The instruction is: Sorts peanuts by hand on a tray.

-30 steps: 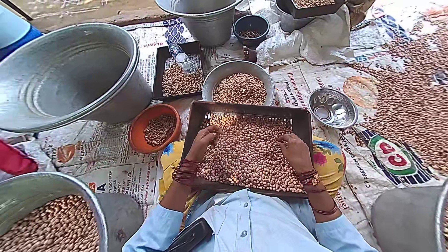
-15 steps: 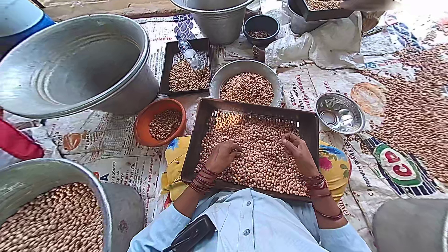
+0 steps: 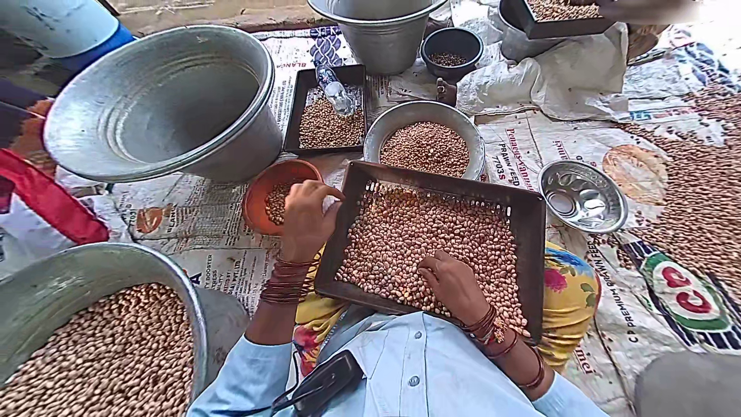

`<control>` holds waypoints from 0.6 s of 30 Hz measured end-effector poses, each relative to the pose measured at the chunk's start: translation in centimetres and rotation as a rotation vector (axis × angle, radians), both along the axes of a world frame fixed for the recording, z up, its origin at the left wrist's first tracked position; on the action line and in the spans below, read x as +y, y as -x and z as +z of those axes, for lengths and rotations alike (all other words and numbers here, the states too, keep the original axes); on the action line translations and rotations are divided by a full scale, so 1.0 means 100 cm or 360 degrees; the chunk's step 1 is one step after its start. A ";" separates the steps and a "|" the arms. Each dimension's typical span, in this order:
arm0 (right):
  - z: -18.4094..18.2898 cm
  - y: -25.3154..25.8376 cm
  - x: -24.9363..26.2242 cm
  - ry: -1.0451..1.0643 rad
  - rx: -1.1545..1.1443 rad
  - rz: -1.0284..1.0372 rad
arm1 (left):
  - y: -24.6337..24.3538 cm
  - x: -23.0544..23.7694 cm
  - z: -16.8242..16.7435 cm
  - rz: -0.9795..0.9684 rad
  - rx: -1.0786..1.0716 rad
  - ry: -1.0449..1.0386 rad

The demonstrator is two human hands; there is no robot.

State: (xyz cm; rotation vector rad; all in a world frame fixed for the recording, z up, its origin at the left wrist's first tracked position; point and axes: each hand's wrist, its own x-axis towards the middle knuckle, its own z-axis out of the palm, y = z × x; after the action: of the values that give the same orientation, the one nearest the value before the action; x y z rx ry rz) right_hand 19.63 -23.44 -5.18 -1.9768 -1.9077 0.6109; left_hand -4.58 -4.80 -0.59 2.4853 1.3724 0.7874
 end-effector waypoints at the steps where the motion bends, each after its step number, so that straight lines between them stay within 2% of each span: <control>1: 0.001 0.000 0.001 0.0032 -0.0019 0.0005 | -0.012 -0.006 -0.009 -0.0105 -0.0016 0.0077; 5: 0.010 0.002 0.001 0.0182 -0.0096 0.0026 | -0.050 -0.021 -0.045 -0.0375 0.0079 0.0309; 10: 0.017 0.006 0.003 0.0362 -0.0184 0.0019 | -0.065 -0.024 -0.068 -0.0458 0.0296 0.0319; 12: 0.015 0.007 0.003 0.0336 -0.0210 0.0018 | -0.064 -0.022 -0.065 -0.0445 0.0238 0.0411; 16: 0.016 0.007 0.002 0.0342 -0.0234 0.0012 | -0.066 -0.013 -0.048 -0.0224 -0.0211 0.0741; 18: 0.014 0.006 -0.001 0.0279 -0.0237 0.0011 | -0.077 -0.009 -0.044 -0.0213 -0.0241 0.0811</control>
State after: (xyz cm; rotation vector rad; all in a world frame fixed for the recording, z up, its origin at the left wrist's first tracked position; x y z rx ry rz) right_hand 18.98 -23.51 -3.77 -2.1804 -2.0093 0.6703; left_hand 3.07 -5.72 -5.03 2.0508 1.1627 0.5052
